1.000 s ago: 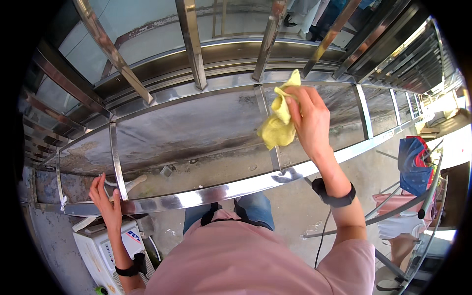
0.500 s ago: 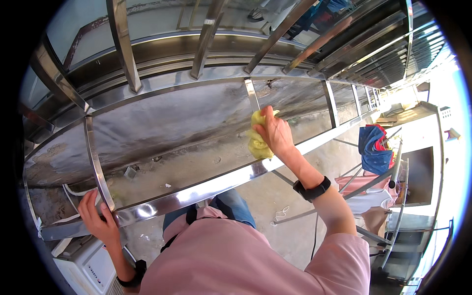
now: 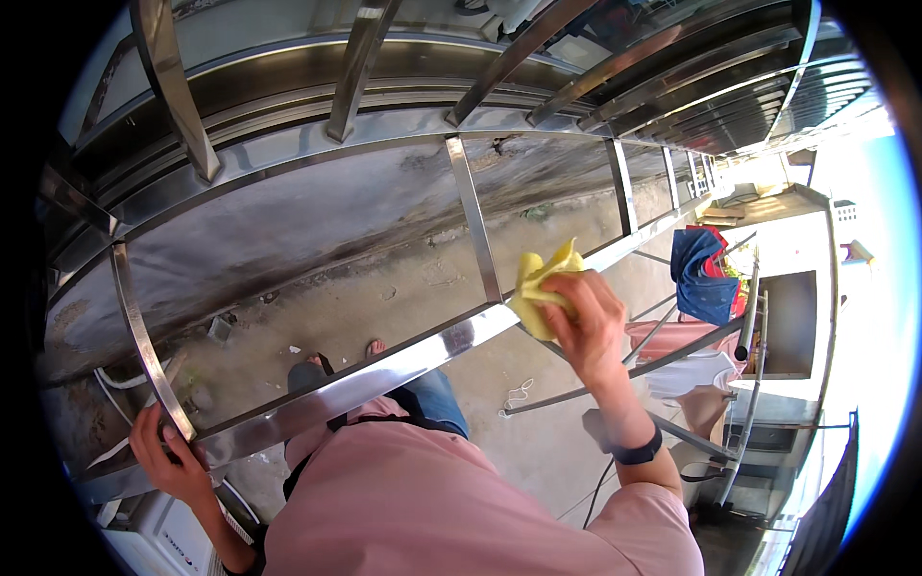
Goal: The person prepares a yellow cloth by soaking it in a metal bowl of water, then wrings it out. They proceed to wipe the exterior glass and metal frame of a window on a balcony, moving systematically across the surface.
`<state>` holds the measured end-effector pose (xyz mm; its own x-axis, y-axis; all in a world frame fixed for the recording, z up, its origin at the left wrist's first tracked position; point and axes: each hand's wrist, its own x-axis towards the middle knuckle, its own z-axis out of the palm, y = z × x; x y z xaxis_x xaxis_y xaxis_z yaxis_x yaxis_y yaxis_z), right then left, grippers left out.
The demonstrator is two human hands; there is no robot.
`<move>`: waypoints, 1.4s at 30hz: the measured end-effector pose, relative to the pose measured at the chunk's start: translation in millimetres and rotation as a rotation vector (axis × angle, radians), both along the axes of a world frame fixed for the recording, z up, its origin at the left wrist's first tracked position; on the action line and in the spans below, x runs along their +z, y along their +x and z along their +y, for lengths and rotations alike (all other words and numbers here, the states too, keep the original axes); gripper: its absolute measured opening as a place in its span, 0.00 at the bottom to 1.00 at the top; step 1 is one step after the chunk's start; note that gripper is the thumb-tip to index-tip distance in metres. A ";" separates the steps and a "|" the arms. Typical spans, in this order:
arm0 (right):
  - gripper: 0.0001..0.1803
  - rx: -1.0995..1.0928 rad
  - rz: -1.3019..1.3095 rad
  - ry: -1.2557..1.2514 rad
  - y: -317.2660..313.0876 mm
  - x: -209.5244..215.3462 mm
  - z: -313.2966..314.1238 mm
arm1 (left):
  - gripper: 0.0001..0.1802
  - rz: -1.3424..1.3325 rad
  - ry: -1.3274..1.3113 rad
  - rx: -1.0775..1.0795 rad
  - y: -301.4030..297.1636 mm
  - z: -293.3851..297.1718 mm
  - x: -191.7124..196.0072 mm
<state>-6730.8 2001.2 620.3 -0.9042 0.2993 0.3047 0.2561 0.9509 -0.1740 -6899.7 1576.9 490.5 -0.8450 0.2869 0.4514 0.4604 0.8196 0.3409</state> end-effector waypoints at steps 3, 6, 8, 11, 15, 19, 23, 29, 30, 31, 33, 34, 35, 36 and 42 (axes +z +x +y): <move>0.14 0.306 -0.132 -0.147 -5.3 -60.9 -46.5 | 0.15 -0.007 0.015 -0.050 -4.2 1.3 0.3; 0.17 0.386 -0.110 -0.140 11.9 -105.6 -26.4 | 0.16 0.005 0.030 -0.072 1.4 -5.0 9.1; 0.17 0.415 -0.083 -0.144 21.4 -110.5 -6.1 | 0.17 0.082 0.104 -0.116 7.2 -7.8 10.1; 0.18 0.479 -0.079 -0.108 27.7 -113.5 17.4 | 0.16 0.079 0.113 -0.227 12.2 18.5 18.6; 0.18 0.548 -0.011 0.002 34.7 -120.1 39.3 | 0.15 0.042 0.115 -0.326 23.7 61.8 23.7; 0.17 0.481 0.080 -0.019 55.0 -130.9 94.0 | 0.15 0.003 0.128 -0.332 50.3 116.2 19.0; 0.17 0.291 0.026 0.046 91.3 -124.4 202.0 | 0.15 -0.113 0.045 -0.324 71.7 188.1 15.1; 0.12 0.203 0.115 0.084 152.2 -139.4 350.6 | 0.17 -0.183 -0.061 -0.237 108.1 277.0 -4.5; 0.12 0.271 0.118 0.105 149.6 -136.8 362.8 | 0.17 -0.201 -0.058 -0.185 111.7 285.6 -9.5; 0.12 0.296 0.086 0.106 149.4 -133.7 368.6 | 0.17 -0.097 -0.153 -0.155 112.9 291.0 -13.2; 0.13 0.342 0.030 0.119 148.5 -126.5 373.8 | 0.17 -0.169 -0.056 -0.116 116.4 293.8 -14.9; 0.12 0.333 0.026 0.149 147.0 -123.2 380.9 | 0.17 -0.199 -0.002 -0.099 117.6 293.5 -15.6; 0.11 0.322 0.021 0.178 146.6 -119.1 388.5 | 0.18 -0.172 -0.017 -0.105 119.0 292.8 -17.5; 0.10 0.305 0.011 0.214 146.5 -113.5 390.6 | 0.18 -0.149 -0.024 -0.119 119.9 290.8 -21.9; 0.16 -0.349 0.370 -0.079 51.3 -45.9 419.4 | 0.17 -0.117 -0.023 -0.132 121.3 299.9 -17.9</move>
